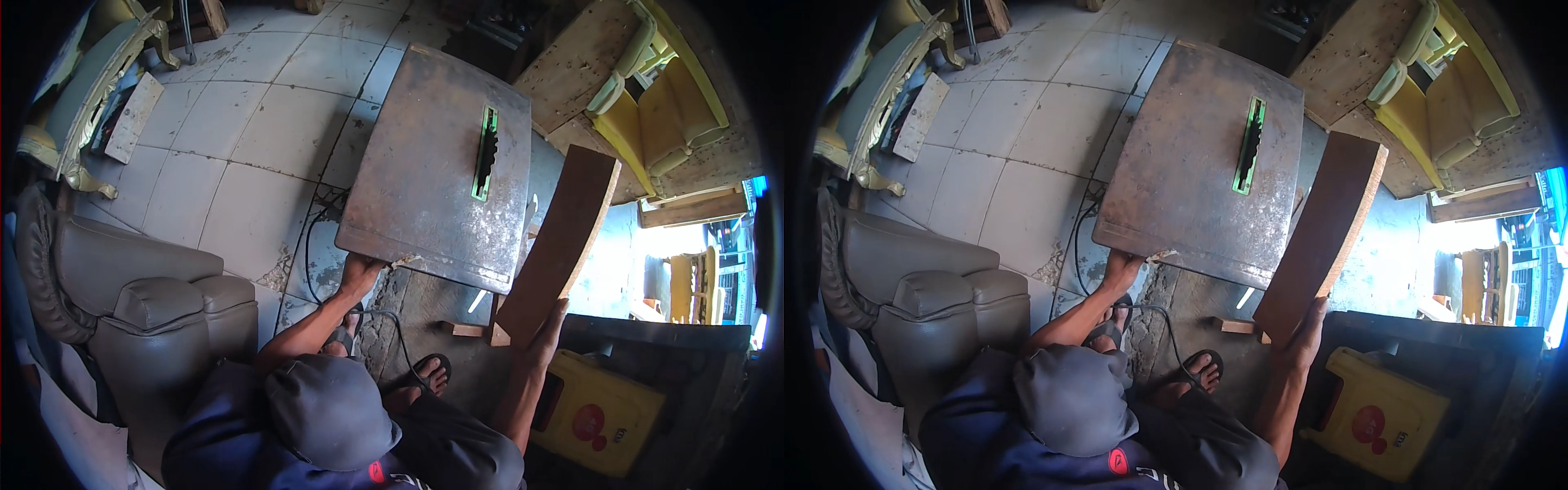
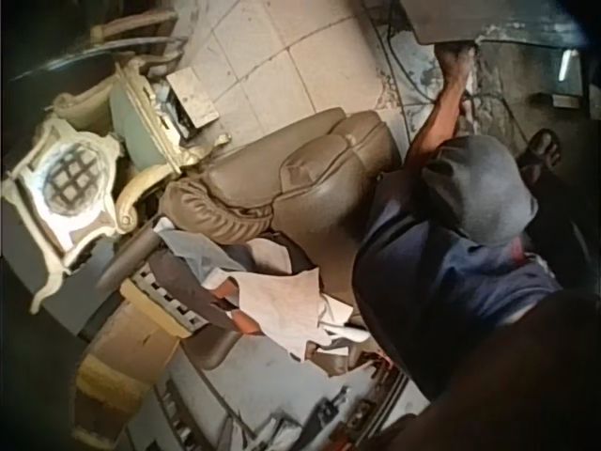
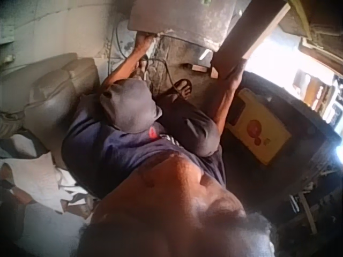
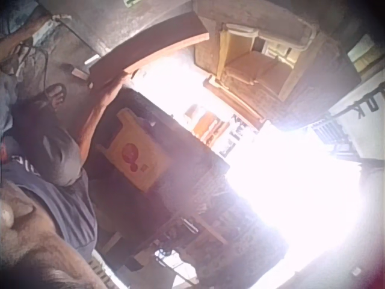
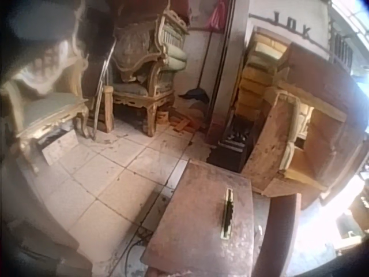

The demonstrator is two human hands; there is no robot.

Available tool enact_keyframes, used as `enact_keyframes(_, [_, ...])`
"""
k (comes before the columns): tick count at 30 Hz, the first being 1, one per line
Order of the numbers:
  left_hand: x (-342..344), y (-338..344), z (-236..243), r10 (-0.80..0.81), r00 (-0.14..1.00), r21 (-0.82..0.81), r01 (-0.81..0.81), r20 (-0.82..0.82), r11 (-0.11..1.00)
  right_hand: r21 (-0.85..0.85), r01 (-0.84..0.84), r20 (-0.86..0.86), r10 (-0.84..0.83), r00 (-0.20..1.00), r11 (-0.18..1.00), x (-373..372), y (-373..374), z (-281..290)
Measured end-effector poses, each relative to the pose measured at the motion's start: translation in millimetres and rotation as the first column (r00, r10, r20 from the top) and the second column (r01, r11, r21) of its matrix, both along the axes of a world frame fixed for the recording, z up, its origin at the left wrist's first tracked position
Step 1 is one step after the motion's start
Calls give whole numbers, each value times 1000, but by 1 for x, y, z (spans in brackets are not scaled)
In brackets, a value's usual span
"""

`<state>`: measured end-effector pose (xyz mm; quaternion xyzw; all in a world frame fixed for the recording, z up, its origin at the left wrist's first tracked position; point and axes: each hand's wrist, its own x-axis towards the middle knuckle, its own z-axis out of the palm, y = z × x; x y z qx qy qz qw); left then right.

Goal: The person uses a table saw to cut a rectangular wooden block into several smaller pieces, moving the block across the blade by hand and setting the cut pieces aside.

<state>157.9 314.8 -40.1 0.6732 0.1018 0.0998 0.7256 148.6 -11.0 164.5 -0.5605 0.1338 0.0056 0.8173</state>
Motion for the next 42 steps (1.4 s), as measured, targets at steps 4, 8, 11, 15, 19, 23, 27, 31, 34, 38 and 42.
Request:
enact_keyframes(4, [0, -12, 5, 103, 992, 146, -92, -71, 985, 9, 35, -7, -35, 999, 999, 1, 6, 3])
enact_keyframes(8, [3, -14, 15, -35, 989, -340, -17, -145, 940, 65, -61, 16, 60, 998, 996, 0, 2, 1])
enact_keyframes(11, [1, -16, 23, -94, 986, -514, 10, -138, 858, -314, -16, 6, 19, 1000, 949, 11, 8, 19])
enact_keyframes(15, [1, -10, 23, -44, 986, -406, -25, -162, 913, -569, -59, -58, 32, 998, 820, 40, 10, 40])
enact_keyframes(19, [0, -12, 28, -64, 985, -474, -21, -163, 880, -963, -32, -42, -30, 999, 266, 46, 22, 54])
enact_keyframes(23, [-4, 16, 23, -189, 948, -337, 96, -256, 937, -990, -55, -63, 61, 996, -130, 41, 35, 70])
enact_keyframes(27, [-3, 65, 58, -394, 777, 223, 549, -491, 806, -988, -148, -144, 107, 984, 37, -7, -3, 103])
enact_keyframes(31, [-1, 90, 175, -683, 432, 121, 883, -589, 454, -463, -199, -67, 189, 980, 864, -23, -5, 62])
enact_keyframes(34, [14, 43, 222, -843, 511, -165, 828, -166, 535, -259, -323, -120, 302, 946, 910, -37, -1, -16])
enact_keyframes(38, [41, -9, 233, -709, 702, 221, 683, 68, 696, -209, -537, 124, 567, 815, 817, -18, 107, -38])
enact_keyframes(42, [70, 0, 262, -598, 774, 715, 537, -206, 448, -698, -503, 24, 718, 695, 510, 9, 81, -6])
